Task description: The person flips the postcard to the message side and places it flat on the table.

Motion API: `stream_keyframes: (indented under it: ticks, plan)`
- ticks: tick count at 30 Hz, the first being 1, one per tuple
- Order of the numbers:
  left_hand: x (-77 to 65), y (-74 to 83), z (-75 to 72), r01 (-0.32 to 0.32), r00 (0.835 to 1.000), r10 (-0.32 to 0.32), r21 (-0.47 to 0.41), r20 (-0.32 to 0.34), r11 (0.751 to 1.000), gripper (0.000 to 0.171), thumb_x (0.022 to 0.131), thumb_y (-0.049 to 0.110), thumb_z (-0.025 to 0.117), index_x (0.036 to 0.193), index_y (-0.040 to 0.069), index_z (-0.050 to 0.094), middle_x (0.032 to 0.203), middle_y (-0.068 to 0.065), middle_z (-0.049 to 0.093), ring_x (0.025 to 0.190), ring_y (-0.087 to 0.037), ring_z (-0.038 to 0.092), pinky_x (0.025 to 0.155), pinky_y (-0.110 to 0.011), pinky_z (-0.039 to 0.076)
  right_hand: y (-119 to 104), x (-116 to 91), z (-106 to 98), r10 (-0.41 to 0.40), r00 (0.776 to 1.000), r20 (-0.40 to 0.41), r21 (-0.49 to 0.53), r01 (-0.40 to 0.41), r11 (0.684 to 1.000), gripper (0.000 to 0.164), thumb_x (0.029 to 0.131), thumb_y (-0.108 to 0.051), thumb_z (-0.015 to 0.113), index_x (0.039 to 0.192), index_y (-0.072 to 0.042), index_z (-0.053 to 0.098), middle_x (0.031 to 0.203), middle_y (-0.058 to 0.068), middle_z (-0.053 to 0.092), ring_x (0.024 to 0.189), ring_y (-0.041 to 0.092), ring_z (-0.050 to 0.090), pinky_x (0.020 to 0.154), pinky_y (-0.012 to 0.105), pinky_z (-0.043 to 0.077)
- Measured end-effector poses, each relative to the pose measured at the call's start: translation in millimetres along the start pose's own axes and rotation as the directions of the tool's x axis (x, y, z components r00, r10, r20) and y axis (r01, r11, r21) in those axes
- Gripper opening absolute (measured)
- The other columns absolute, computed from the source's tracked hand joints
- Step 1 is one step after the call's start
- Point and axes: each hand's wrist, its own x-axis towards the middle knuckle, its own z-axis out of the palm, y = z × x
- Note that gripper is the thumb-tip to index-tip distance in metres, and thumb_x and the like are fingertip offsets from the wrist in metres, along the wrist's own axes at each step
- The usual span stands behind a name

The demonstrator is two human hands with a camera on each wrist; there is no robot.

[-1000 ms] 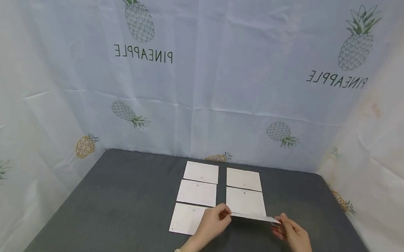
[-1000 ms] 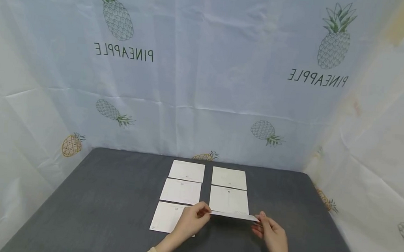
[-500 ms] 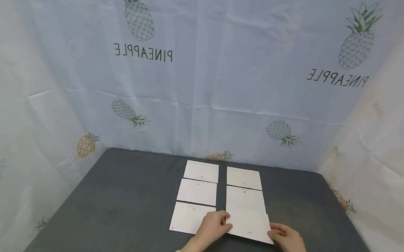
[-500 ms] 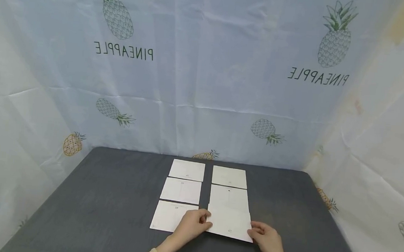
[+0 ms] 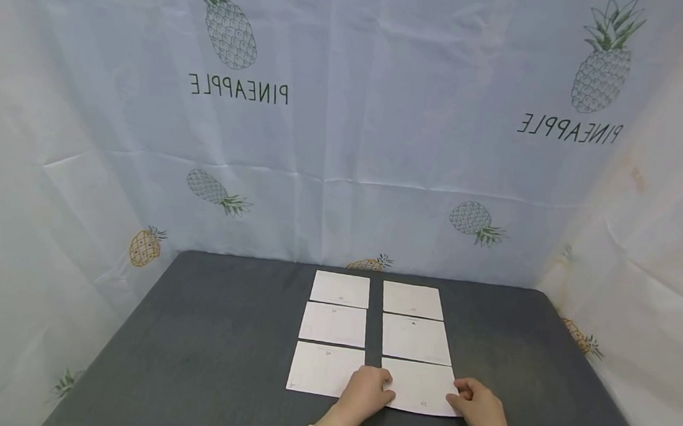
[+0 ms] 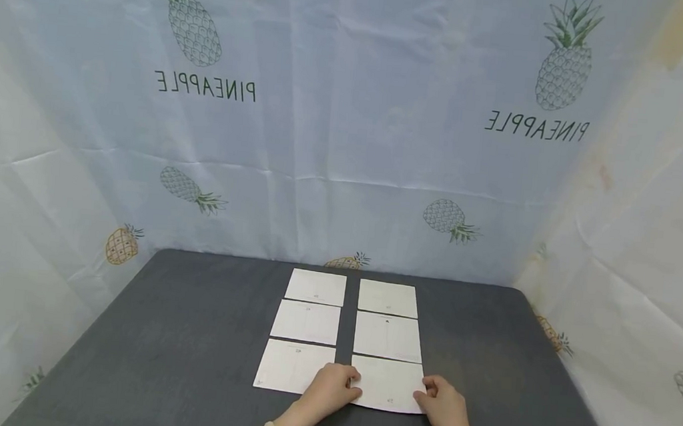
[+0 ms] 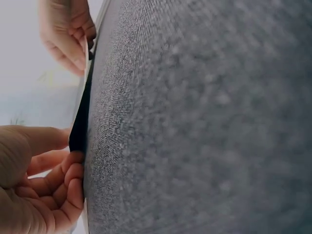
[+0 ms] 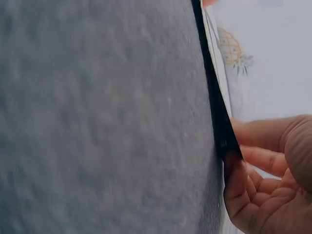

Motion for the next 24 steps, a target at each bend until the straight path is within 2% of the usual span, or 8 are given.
stream_keyframes:
  ticks: [3, 6, 10, 14, 19, 24]
  plan:
    - [0.4, 1.7, -0.9, -0.004, 1.0, 0.005, 0.052, -0.017, 0.999, 0.013, 0.067, 0.012, 0.074, 0.077, 0.004, 0.07, 0.069, -0.006, 0.07, 0.054, -0.011, 0.057, 0.054, -0.021, 0.043, -1.4, -0.2, 4.0, -0.019, 1.0, -0.012, -0.036, 0.018, 0.999, 0.032, 0.077, -0.015, 0.068, 0.101, 0.004, 0.062, 0.072, 0.0, 0.054, 0.065, 0.013, 0.046, 0.058, 0.027, 0.034]
    - [0.2, 3.5, -2.7, 0.0, 1.0, 0.003, 0.097, -0.03, 0.995, 0.011, 0.065, 0.01, 0.075, 0.071, 0.006, 0.067, 0.063, -0.005, 0.067, 0.052, -0.012, 0.054, 0.051, -0.021, 0.04, -3.1, -0.1, 7.0, -0.032, 0.999, -0.011, -0.058, 0.031, 0.998, 0.03, 0.076, -0.014, 0.068, 0.099, 0.004, 0.061, 0.072, 0.001, 0.052, 0.064, 0.013, 0.045, 0.058, 0.028, 0.034]
    - [-3.5, 5.1, -4.8, 0.017, 1.0, -0.016, 0.096, -0.014, 0.995, 0.011, 0.065, 0.007, 0.074, 0.068, 0.005, 0.064, 0.059, -0.005, 0.064, 0.048, -0.01, 0.047, 0.048, -0.02, 0.036, -5.9, 0.4, 8.9, -0.029, 0.999, 0.016, -0.077, 0.03, 0.997, 0.029, 0.074, -0.012, 0.069, 0.096, 0.003, 0.059, 0.07, 0.002, 0.051, 0.063, 0.014, 0.045, 0.057, 0.028, 0.034]
    - [-5.6, 6.9, -4.4, 0.009, 1.0, -0.006, 0.13, -0.019, 0.992, 0.009, 0.064, 0.005, 0.073, 0.068, 0.005, 0.065, 0.059, -0.006, 0.065, 0.047, -0.009, 0.049, 0.046, -0.019, 0.037, -9.0, 2.4, 7.4, -0.025, 0.998, 0.066, -0.118, 0.033, 0.992, 0.029, 0.074, -0.014, 0.071, 0.095, 0.001, 0.057, 0.072, 0.006, 0.058, 0.064, 0.017, 0.048, 0.057, 0.032, 0.038]
    - [-3.9, 9.0, -3.3, -0.014, 0.999, 0.024, 0.218, -0.044, 0.976, 0.008, 0.062, 0.002, 0.071, 0.066, 0.005, 0.065, 0.055, -0.006, 0.063, 0.044, -0.008, 0.046, 0.043, -0.02, 0.034, -13.3, 4.6, 4.4, -0.025, 0.993, 0.115, -0.192, 0.047, 0.98, 0.029, 0.076, -0.017, 0.071, 0.094, -0.002, 0.054, 0.085, 0.019, 0.065, 0.067, 0.022, 0.051, 0.06, 0.038, 0.042]
    - [-1.5, 10.3, -1.2, -0.021, 0.999, 0.029, 0.256, -0.028, 0.966, 0.007, 0.063, 0.0, 0.07, 0.068, 0.003, 0.066, 0.054, -0.006, 0.062, 0.043, -0.009, 0.048, 0.042, -0.02, 0.036, -16.4, 4.3, 4.3, -0.005, 0.991, 0.131, -0.237, 0.036, 0.971, 0.026, 0.077, -0.018, 0.07, 0.093, -0.005, 0.053, 0.087, 0.02, 0.065, 0.067, 0.023, 0.053, 0.06, 0.04, 0.042]
